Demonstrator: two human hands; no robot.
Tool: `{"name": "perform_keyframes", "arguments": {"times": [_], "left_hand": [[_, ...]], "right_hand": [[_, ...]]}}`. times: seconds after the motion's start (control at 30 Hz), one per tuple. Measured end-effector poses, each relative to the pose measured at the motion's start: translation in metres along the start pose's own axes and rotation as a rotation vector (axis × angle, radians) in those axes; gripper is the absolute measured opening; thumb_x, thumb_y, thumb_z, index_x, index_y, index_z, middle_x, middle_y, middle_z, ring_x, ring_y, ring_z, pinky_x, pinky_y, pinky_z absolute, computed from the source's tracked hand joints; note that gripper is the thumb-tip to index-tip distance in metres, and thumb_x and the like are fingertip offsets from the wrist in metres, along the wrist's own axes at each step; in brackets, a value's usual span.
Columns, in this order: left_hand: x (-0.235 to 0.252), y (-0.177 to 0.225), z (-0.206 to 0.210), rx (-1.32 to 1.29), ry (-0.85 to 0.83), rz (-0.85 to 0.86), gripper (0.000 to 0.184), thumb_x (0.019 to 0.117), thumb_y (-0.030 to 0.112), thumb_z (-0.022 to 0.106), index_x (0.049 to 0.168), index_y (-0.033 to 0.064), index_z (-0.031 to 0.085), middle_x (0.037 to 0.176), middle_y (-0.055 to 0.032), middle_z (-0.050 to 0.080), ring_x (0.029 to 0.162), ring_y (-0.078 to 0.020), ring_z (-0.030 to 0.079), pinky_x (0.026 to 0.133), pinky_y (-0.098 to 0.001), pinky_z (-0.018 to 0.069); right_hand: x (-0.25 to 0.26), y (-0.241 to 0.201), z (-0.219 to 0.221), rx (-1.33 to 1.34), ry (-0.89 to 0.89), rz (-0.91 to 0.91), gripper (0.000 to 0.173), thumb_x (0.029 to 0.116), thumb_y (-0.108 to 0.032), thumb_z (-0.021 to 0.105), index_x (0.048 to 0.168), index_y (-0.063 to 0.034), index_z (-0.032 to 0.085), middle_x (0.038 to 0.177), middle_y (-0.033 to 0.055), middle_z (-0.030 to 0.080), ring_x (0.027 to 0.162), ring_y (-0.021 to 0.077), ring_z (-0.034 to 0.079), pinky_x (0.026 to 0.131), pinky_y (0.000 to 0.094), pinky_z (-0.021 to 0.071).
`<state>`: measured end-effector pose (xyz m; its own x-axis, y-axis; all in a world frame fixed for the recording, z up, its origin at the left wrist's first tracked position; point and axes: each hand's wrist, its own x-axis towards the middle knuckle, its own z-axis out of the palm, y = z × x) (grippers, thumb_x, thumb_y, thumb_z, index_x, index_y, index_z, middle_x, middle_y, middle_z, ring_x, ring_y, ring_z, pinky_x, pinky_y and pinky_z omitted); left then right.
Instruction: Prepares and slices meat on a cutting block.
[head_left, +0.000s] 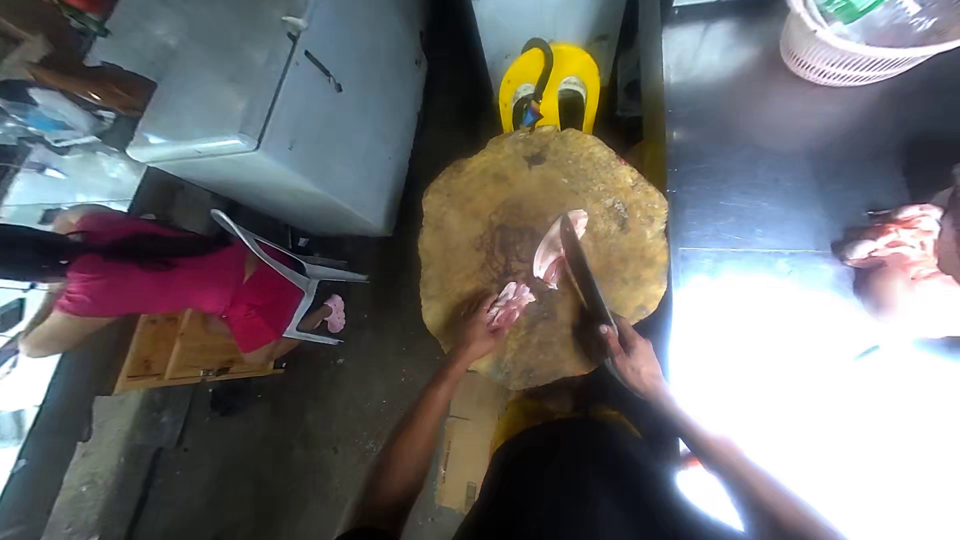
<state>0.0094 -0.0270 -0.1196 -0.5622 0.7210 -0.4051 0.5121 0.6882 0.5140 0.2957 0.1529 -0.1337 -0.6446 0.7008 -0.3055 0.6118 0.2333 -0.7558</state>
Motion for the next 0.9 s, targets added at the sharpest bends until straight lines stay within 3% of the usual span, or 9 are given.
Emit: {"name": "perform_keyframes", "arguments": {"times": [0.1, 0.17, 0.33, 0.4, 0.47, 0.57, 0.7, 0.8, 0.9], "left_hand": [[-0.002, 0.015, 0.027, -0.079, 0.231, -0.019, 0.053, 0.0934, 0.039, 0.071, 0.139, 0.0165, 0.060, 0.141, -0.0113, 0.061, 0.133, -0.0265, 0.056, 0.113, -0.0485, 0.0450], [0.003, 0.021, 0.040, -0.099, 0.328, 0.022, 0.037, 0.0962, 0.035, 0.068, 0.127, 0.0161, 0.069, 0.139, -0.0063, 0.063, 0.133, -0.0231, 0.057, 0.114, -0.0464, 0.0445], [0.004, 0.017, 0.051, -0.086, 0.408, 0.053, 0.029, 0.0975, 0.034, 0.066, 0.118, 0.0167, 0.074, 0.140, -0.0024, 0.063, 0.132, -0.0202, 0.057, 0.112, -0.0449, 0.0464], [0.003, 0.017, 0.048, -0.100, 0.395, 0.049, 0.028, 0.0980, 0.035, 0.066, 0.119, 0.0174, 0.074, 0.141, -0.0008, 0.063, 0.132, -0.0181, 0.057, 0.113, -0.0433, 0.0461], [0.003, 0.015, 0.047, -0.103, 0.383, 0.041, 0.027, 0.0983, 0.033, 0.064, 0.119, 0.0181, 0.074, 0.142, 0.0013, 0.062, 0.132, -0.0169, 0.057, 0.112, -0.0423, 0.0469], [0.003, 0.014, 0.047, -0.087, 0.375, 0.032, 0.027, 0.0982, 0.033, 0.063, 0.117, 0.0164, 0.074, 0.143, 0.0012, 0.062, 0.132, -0.0180, 0.058, 0.112, -0.0429, 0.0463], [0.001, 0.015, 0.044, -0.112, 0.352, 0.025, 0.029, 0.0984, 0.035, 0.065, 0.119, 0.0168, 0.073, 0.144, 0.0008, 0.061, 0.134, -0.0177, 0.056, 0.113, -0.0435, 0.0453], [-0.004, 0.017, 0.044, -0.146, 0.365, 0.010, 0.038, 0.0983, 0.036, 0.066, 0.132, 0.0183, 0.069, 0.148, -0.0028, 0.058, 0.134, -0.0206, 0.057, 0.111, -0.0464, 0.0483], [-0.006, 0.019, 0.045, -0.161, 0.376, -0.059, 0.040, 0.0967, 0.035, 0.068, 0.131, 0.0153, 0.067, 0.141, -0.0073, 0.062, 0.127, -0.0234, 0.061, 0.107, -0.0482, 0.0510]], "right_hand": [[-0.001, -0.044, -0.015, 0.072, -0.092, -0.131, 0.054, 0.1082, -0.054, 0.038, 0.150, -0.0231, 0.053, 0.094, 0.0079, 0.074, 0.079, 0.0204, 0.071, 0.077, 0.0464, 0.0585], [-0.002, -0.078, -0.023, 0.133, -0.075, -0.335, 0.054, 0.1093, -0.050, 0.037, 0.149, -0.0182, 0.054, 0.084, 0.0057, 0.070, 0.069, 0.0165, 0.066, 0.068, 0.0424, 0.0586], [0.016, -0.117, -0.006, 0.159, 0.107, -0.847, 0.053, 0.1104, -0.044, 0.037, 0.139, -0.0054, 0.060, 0.082, 0.0085, 0.071, 0.066, 0.0130, 0.066, 0.061, 0.0341, 0.0584], [0.028, -0.093, 0.008, -0.087, -0.023, -0.684, 0.050, 0.1090, -0.044, 0.039, 0.135, -0.0095, 0.064, 0.081, 0.0102, 0.072, 0.067, 0.0232, 0.070, 0.061, 0.0446, 0.0596], [0.045, -0.080, 0.016, -0.378, -0.356, -0.292, 0.054, 0.1088, -0.055, 0.030, 0.132, -0.0153, 0.059, 0.090, 0.0150, 0.071, 0.086, 0.0354, 0.072, 0.077, 0.0563, 0.0575], [0.056, -0.079, 0.016, -0.406, -0.418, -0.110, 0.059, 0.1075, -0.060, 0.029, 0.137, -0.0184, 0.059, 0.095, 0.0163, 0.072, 0.094, 0.0364, 0.072, 0.084, 0.0573, 0.0558], [0.041, -0.106, -0.005, -0.188, -0.191, -0.301, 0.053, 0.1086, -0.055, 0.034, 0.141, -0.0211, 0.059, 0.080, 0.0102, 0.070, 0.073, 0.0285, 0.069, 0.070, 0.0518, 0.0567], [0.027, -0.123, -0.007, 0.032, -0.001, -0.594, 0.052, 0.1097, -0.046, 0.037, 0.142, -0.0110, 0.057, 0.073, 0.0050, 0.066, 0.059, 0.0162, 0.063, 0.057, 0.0402, 0.0559], [0.028, -0.103, 0.011, -0.045, -0.014, -0.656, 0.050, 0.1086, -0.044, 0.041, 0.132, -0.0068, 0.064, 0.072, 0.0079, 0.068, 0.060, 0.0201, 0.066, 0.055, 0.0420, 0.0573]]}}
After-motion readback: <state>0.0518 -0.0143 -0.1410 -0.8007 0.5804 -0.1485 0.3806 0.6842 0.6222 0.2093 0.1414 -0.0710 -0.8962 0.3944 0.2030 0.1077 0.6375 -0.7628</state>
